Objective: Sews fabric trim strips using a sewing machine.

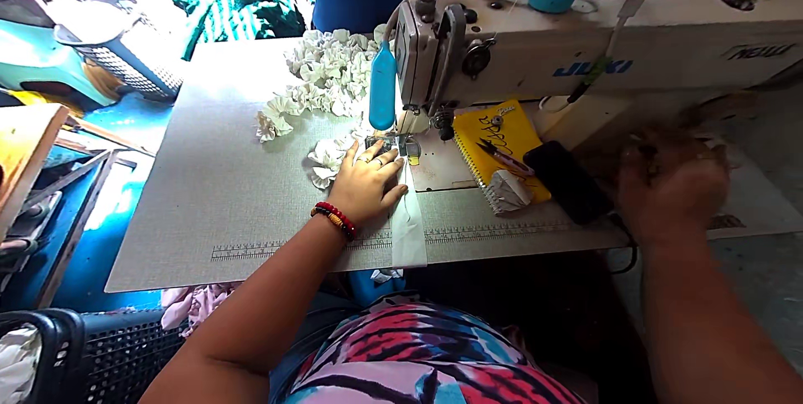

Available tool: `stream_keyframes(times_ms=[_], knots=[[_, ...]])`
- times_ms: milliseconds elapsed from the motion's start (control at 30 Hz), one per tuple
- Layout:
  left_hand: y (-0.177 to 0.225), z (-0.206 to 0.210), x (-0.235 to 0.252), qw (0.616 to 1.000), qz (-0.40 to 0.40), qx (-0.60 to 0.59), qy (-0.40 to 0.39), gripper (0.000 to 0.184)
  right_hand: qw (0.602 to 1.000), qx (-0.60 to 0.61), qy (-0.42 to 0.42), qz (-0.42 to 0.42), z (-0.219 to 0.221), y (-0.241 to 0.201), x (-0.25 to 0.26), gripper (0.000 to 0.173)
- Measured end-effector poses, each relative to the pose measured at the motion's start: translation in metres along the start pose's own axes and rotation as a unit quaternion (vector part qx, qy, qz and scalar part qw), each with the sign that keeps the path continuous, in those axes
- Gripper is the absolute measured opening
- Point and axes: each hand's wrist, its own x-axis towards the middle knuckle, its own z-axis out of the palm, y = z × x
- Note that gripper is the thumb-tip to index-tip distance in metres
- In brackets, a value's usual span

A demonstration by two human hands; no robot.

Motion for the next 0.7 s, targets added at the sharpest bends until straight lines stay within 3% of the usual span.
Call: stream_keyframes(times_ms=[100,200,267,333,367,433,500,533,600,667,700], knots=[[0.029,-0.005,-0.014,0.992,-0.111,-0.049,0.017,0.058,0.996,0.058,0.031,-0.054,-0.005,-0.024,-0.025,0.05],[0.068,-0.013,-0.036,0.961,-0.226,-0.142,-0.065,0.066,0.987,0.122,0.016,-0.105,-0.004,-0.054,-0.062,0.043],[0.082,-0.013,-0.055,0.95,-0.219,-0.216,-0.047,0.045,0.975,0.178,-0.002,-0.134,-0.001,-0.074,-0.084,0.038],[0.089,-0.016,-0.077,0.923,-0.203,-0.325,0.035,0.03,0.956,0.25,-0.033,-0.15,0.001,-0.092,-0.104,0.034],[0.09,-0.023,-0.088,0.891,-0.216,-0.394,0.06,0.025,0.945,0.283,-0.045,-0.159,0.002,-0.099,-0.112,0.032],[0.09,-0.04,-0.107,0.792,-0.276,-0.538,0.081,0.018,0.922,0.341,-0.065,-0.172,0.003,-0.113,-0.124,0.028],[0.087,-0.056,-0.124,0.686,-0.347,-0.633,0.093,0.026,0.902,0.386,-0.086,-0.175,0.002,-0.125,-0.13,0.026],[0.084,-0.061,-0.133,0.661,-0.366,-0.648,0.098,0.028,0.892,0.406,-0.098,-0.173,0.002,-0.131,-0.132,0.026],[0.08,-0.065,-0.152,0.667,-0.363,-0.644,0.092,0.02,0.877,0.432,-0.119,-0.174,0.003,-0.141,-0.133,0.026],[0.076,-0.061,-0.172,0.742,-0.338,-0.577,0.044,0.012,0.867,0.444,-0.137,-0.181,0.006,-0.149,-0.135,0.026],[0.075,-0.06,-0.18,0.797,-0.336,-0.502,0.01,0.019,0.864,0.445,-0.146,-0.187,0.007,-0.152,-0.137,0.026]])
